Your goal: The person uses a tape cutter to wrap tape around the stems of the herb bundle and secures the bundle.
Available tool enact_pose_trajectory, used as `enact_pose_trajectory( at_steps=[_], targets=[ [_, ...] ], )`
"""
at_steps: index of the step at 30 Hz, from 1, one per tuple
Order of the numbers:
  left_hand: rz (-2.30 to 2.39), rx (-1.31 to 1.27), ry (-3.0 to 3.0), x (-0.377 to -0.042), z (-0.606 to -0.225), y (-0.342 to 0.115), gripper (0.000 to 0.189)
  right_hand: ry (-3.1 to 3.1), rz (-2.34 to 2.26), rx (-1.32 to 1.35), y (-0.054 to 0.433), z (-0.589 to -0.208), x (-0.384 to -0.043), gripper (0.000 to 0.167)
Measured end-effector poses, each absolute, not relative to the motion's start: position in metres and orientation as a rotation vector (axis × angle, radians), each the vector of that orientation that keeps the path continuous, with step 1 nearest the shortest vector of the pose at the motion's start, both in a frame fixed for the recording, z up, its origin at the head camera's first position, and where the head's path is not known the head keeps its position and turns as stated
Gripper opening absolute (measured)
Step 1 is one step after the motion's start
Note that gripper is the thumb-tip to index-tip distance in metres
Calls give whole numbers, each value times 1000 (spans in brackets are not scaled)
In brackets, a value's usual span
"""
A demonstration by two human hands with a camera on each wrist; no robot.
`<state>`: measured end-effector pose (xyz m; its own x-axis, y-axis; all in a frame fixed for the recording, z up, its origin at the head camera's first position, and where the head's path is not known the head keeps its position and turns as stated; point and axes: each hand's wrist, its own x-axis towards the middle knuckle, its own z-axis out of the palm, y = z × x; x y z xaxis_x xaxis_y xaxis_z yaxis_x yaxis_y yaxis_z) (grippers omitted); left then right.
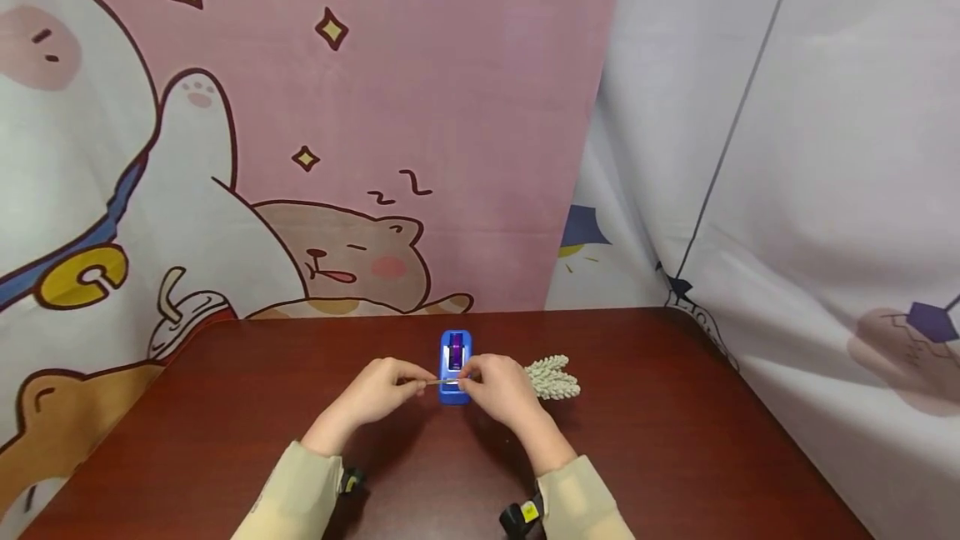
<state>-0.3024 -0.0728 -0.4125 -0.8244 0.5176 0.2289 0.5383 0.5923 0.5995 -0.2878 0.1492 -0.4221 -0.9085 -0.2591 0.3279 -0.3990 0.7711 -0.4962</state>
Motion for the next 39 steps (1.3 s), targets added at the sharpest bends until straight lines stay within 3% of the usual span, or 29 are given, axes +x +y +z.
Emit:
enact_pose_trajectory(
  at_steps=[9, 19, 39],
  targets=[
    [-953, -962, -2821, -299, -408, -87, 13, -2736, 755, 521, 155, -417, -283, 8],
    [-729, -1189, -2782, -292, -404, -100, 14, -2727, 657, 612, 160, -423, -269, 9],
    [-504, -1331, -2761, -280, -425, -94, 12, -2758, 562, 723, 163, -449, -260, 10]
  ],
)
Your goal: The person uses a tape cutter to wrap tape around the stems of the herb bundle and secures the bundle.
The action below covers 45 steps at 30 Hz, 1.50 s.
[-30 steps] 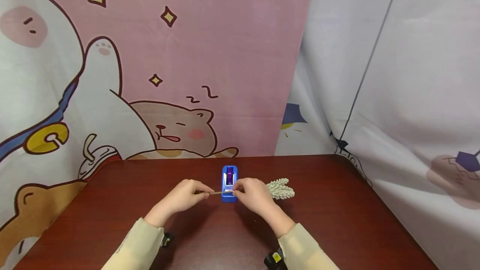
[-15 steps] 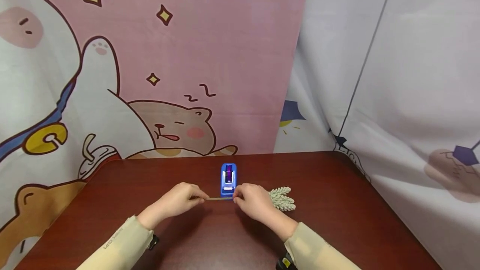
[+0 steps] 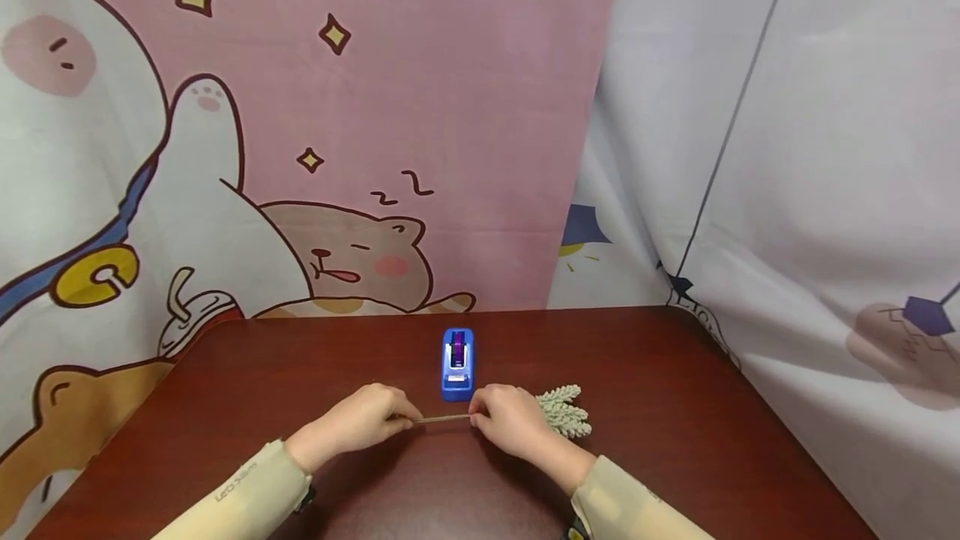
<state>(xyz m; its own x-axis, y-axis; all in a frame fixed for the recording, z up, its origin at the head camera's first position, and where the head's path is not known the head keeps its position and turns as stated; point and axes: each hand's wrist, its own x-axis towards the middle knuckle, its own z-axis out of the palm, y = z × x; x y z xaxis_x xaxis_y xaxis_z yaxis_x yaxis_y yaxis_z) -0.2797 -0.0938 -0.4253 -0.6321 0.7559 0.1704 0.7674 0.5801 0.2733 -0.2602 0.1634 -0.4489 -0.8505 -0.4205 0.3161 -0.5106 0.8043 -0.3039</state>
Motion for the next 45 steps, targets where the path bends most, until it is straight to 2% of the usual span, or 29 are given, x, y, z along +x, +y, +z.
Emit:
enact_pose_trajectory(
  at_steps=[22, 38, 45],
  targets=[
    [-329, -1356, -2723, -273, -434, -91, 8, -2842, 623, 804, 162, -455, -262, 12],
    [-243, -1249, -2761, -271, -437, -90, 14, -2868, 682, 876, 165, -455, -263, 10],
    [-244, -1234, -2786, -270, -437, -92, 9, -2882, 685, 872, 165, -455, -264, 9]
  ],
)
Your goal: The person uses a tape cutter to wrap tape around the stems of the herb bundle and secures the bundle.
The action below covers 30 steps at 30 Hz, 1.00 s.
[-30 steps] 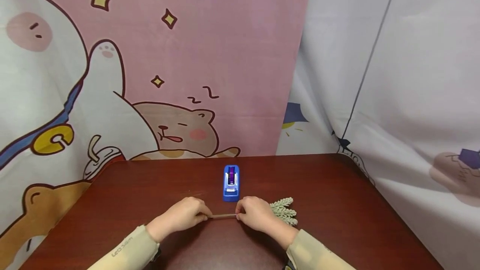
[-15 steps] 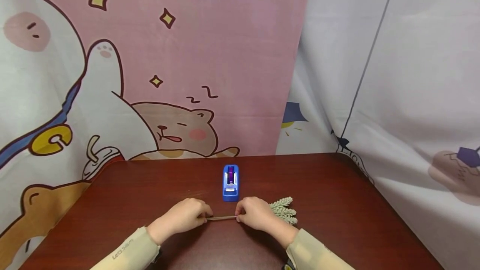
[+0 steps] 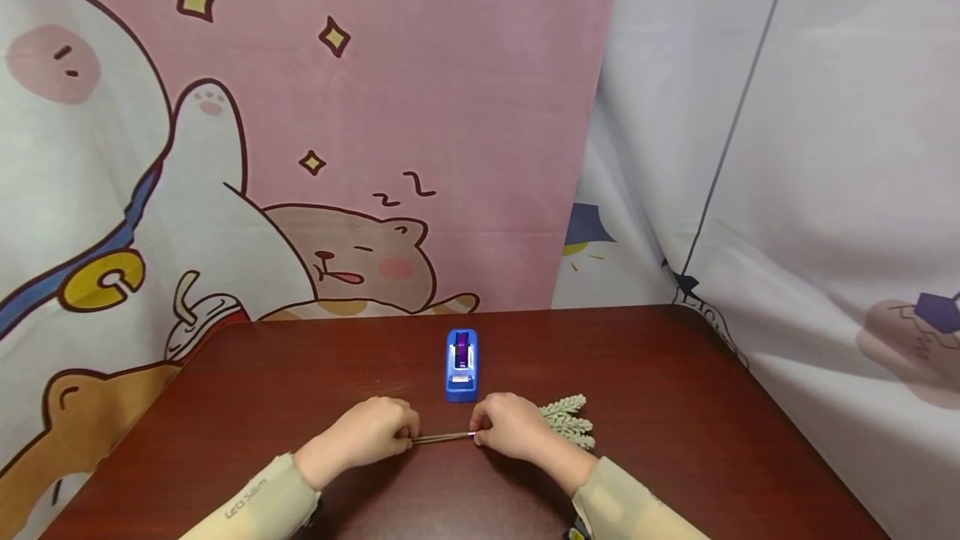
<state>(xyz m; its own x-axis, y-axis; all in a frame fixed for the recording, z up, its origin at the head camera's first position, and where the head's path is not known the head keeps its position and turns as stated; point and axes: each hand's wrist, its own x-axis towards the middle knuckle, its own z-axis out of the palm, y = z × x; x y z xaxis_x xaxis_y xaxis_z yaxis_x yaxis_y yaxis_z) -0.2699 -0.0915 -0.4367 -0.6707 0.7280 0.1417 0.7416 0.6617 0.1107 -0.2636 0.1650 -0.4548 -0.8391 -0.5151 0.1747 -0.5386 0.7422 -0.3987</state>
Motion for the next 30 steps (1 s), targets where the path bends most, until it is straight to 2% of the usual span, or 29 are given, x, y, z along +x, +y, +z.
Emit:
enact_pose_trajectory(
  at_steps=[14, 23, 30],
  targets=[
    [-274, -1251, -2816, -271, -435, -94, 11, -2871, 641, 879, 167, -451, -269, 5],
    [-328, -1235, -2784, -282, -421, -104, 11, -2884, 627, 776, 181, -423, -275, 4],
    [-339, -1129, -2798, -290, -403, -127, 14, -2891, 621, 684, 203, -405, -286, 5]
  ],
)
